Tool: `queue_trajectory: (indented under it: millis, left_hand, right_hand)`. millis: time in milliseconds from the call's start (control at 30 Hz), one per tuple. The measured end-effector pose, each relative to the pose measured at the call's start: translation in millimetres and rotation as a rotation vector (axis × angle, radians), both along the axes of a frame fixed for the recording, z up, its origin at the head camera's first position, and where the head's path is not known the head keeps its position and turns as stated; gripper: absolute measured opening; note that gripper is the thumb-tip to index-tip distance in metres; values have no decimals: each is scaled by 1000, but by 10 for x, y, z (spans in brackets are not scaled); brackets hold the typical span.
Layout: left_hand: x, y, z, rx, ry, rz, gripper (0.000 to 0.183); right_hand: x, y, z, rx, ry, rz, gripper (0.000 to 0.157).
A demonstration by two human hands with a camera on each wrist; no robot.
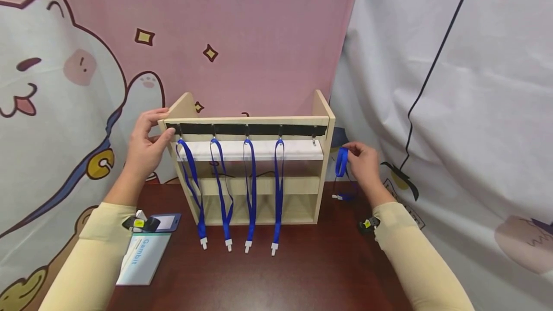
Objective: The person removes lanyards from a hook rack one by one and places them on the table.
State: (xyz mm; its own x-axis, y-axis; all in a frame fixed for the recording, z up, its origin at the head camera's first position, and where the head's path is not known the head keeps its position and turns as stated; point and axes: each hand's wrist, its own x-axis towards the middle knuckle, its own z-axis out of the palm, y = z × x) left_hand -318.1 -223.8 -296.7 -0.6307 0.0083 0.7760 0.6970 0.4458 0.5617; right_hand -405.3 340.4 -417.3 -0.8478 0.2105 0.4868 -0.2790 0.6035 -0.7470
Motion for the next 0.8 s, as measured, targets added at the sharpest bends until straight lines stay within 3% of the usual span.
queue_trajectory:
  millis: [267,467,800]
  left_hand:
    - [-8,-3,-7,-4,-13,7,35]
    - [-16,-10,-15,-1,-13,7,36]
    - [-325,-194,-214,-6,-14,19,40]
  right_hand:
    - [-58,-20,-196,-47,-60,68,20]
    - [-144,-11,-306,-63,-88,72,21]
    - [-301,62,-562,-97,-109,59,23]
